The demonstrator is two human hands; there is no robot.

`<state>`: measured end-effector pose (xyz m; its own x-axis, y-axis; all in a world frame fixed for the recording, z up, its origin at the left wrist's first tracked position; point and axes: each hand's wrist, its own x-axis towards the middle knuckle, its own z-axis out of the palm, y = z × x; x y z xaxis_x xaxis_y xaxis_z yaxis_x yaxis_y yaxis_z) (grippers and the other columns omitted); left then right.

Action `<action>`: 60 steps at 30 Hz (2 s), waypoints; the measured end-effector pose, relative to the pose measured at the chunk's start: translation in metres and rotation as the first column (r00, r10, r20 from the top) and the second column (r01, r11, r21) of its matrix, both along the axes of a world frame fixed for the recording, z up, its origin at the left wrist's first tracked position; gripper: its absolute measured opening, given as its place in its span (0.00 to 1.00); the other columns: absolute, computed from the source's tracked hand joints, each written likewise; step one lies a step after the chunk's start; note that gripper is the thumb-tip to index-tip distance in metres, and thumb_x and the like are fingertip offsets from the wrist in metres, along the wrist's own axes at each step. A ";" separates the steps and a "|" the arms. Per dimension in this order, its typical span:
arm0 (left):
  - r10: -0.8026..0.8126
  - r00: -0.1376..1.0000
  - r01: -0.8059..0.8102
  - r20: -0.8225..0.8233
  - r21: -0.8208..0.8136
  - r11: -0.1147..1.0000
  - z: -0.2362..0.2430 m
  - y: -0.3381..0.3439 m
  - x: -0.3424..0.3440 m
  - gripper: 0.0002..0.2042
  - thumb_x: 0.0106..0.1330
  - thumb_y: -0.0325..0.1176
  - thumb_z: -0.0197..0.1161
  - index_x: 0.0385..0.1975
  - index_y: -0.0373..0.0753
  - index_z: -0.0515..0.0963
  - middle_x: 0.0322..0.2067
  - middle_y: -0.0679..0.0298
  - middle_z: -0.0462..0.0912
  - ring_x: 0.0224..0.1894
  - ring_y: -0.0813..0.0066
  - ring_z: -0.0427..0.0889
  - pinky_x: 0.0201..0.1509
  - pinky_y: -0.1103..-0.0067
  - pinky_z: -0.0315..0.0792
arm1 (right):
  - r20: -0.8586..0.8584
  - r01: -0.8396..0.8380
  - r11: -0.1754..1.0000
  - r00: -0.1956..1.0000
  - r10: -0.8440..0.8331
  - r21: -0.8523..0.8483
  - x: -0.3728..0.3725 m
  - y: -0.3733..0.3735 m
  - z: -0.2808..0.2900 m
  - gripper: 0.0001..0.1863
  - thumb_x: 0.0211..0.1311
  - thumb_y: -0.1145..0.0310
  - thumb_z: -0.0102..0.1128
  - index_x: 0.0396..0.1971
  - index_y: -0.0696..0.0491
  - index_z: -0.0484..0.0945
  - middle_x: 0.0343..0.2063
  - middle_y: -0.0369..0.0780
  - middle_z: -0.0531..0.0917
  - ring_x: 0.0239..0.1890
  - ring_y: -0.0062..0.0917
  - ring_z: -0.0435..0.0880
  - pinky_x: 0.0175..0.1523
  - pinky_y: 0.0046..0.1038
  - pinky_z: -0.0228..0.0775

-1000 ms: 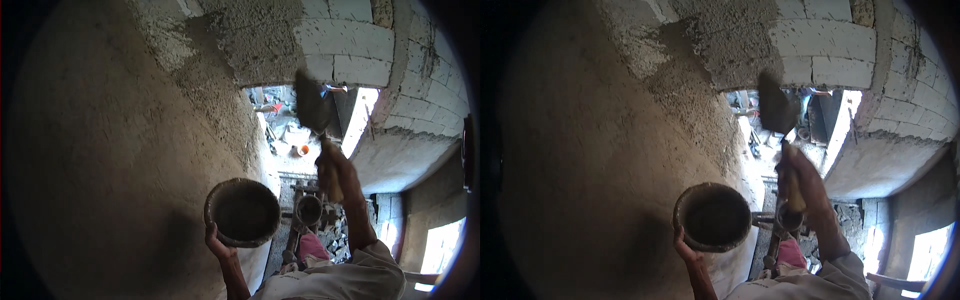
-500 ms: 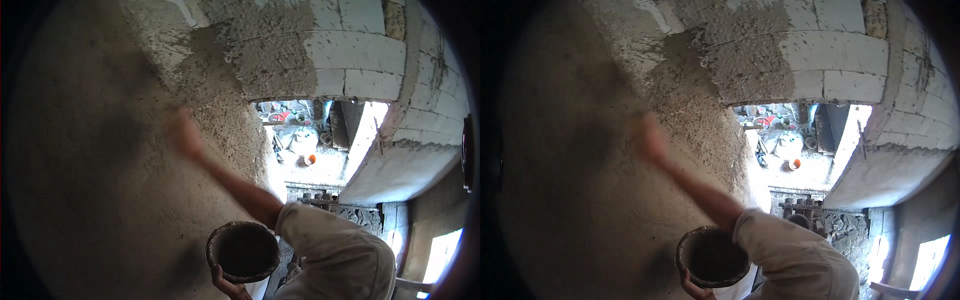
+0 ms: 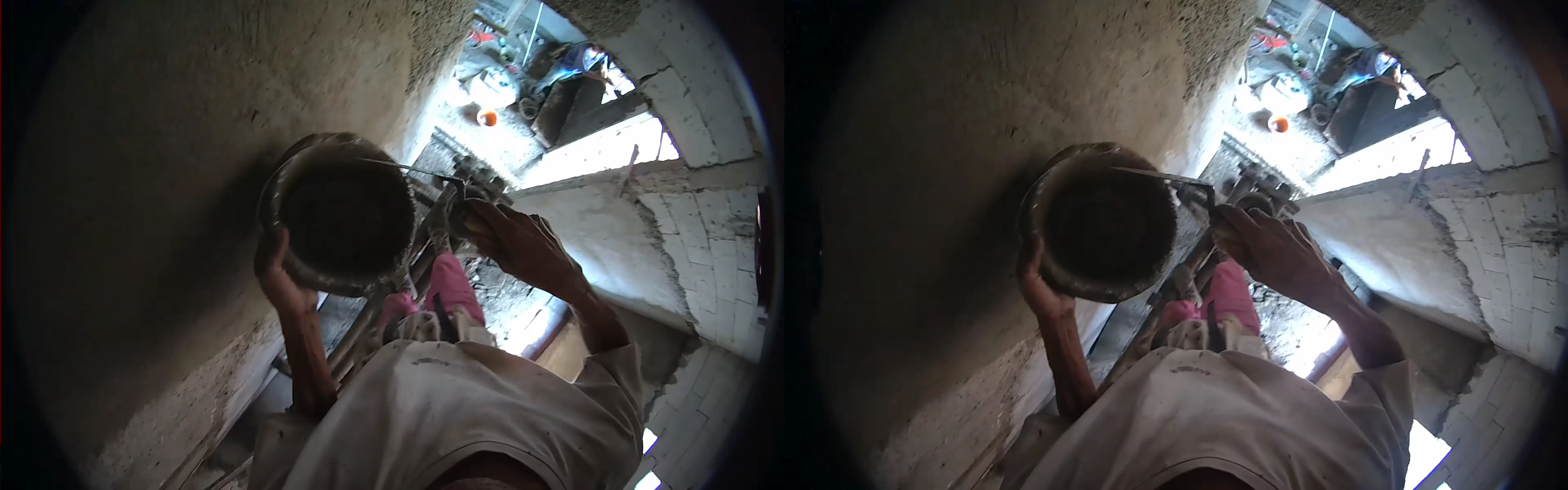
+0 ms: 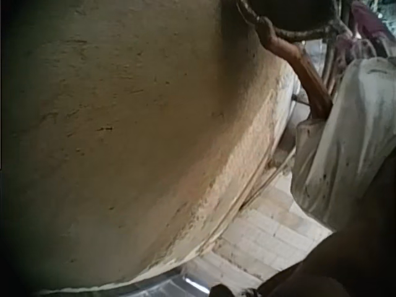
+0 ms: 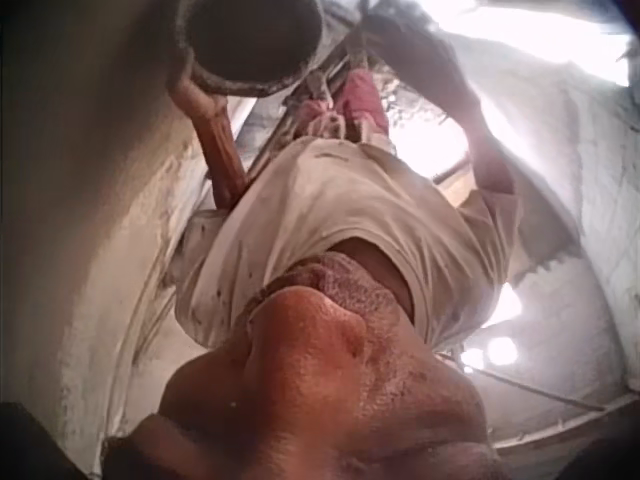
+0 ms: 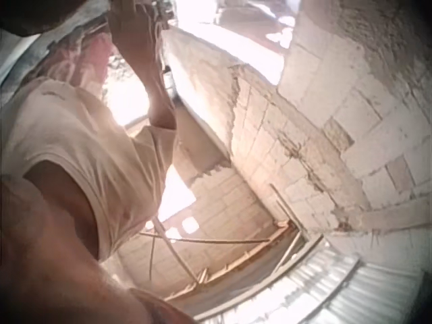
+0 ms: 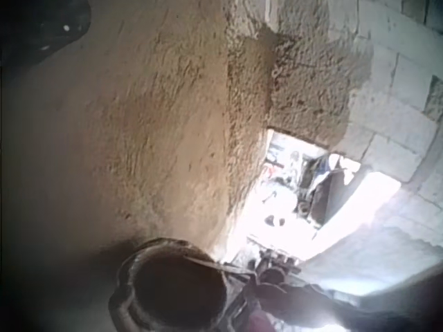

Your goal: The person applies plaster to a concrete wall using a trowel, repeatedly smoothing the surface and picking up more plaster from a bucket.

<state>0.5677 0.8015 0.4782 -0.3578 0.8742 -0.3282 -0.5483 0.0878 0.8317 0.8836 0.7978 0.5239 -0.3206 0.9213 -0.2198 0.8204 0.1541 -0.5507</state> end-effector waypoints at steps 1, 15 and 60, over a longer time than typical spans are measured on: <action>-0.016 1.000 0.016 -0.024 0.003 1.000 0.000 0.003 0.001 0.19 0.66 0.33 0.60 0.55 0.32 0.72 0.49 0.57 0.79 0.52 0.64 0.78 0.59 0.67 0.71 | 0.148 -0.001 1.000 0.989 0.005 -0.027 -0.006 0.001 -0.002 0.22 0.65 0.62 0.58 0.57 0.51 0.68 0.38 0.44 0.82 0.42 0.41 0.84 0.43 0.40 0.78; -0.122 0.989 0.112 0.085 0.114 0.987 -0.015 0.010 0.000 0.19 0.68 0.32 0.57 0.55 0.30 0.71 0.49 0.57 0.79 0.51 0.67 0.79 0.58 0.70 0.72 | 0.372 -0.508 0.856 0.815 0.443 0.093 -0.071 0.016 -0.044 0.22 0.61 0.66 0.55 0.54 0.55 0.70 0.28 0.42 0.81 0.28 0.33 0.84 0.31 0.35 0.80; -0.235 0.969 0.223 0.072 0.143 0.964 -0.008 0.051 0.065 0.21 0.68 0.36 0.53 0.57 0.30 0.72 0.55 0.53 0.75 0.58 0.58 0.74 0.65 0.65 0.65 | -0.493 -0.314 0.822 -0.679 -0.544 -0.475 0.064 -0.037 0.044 0.20 0.75 0.48 0.39 0.51 0.45 0.73 0.29 0.40 0.80 0.20 0.21 0.76 0.17 0.18 0.69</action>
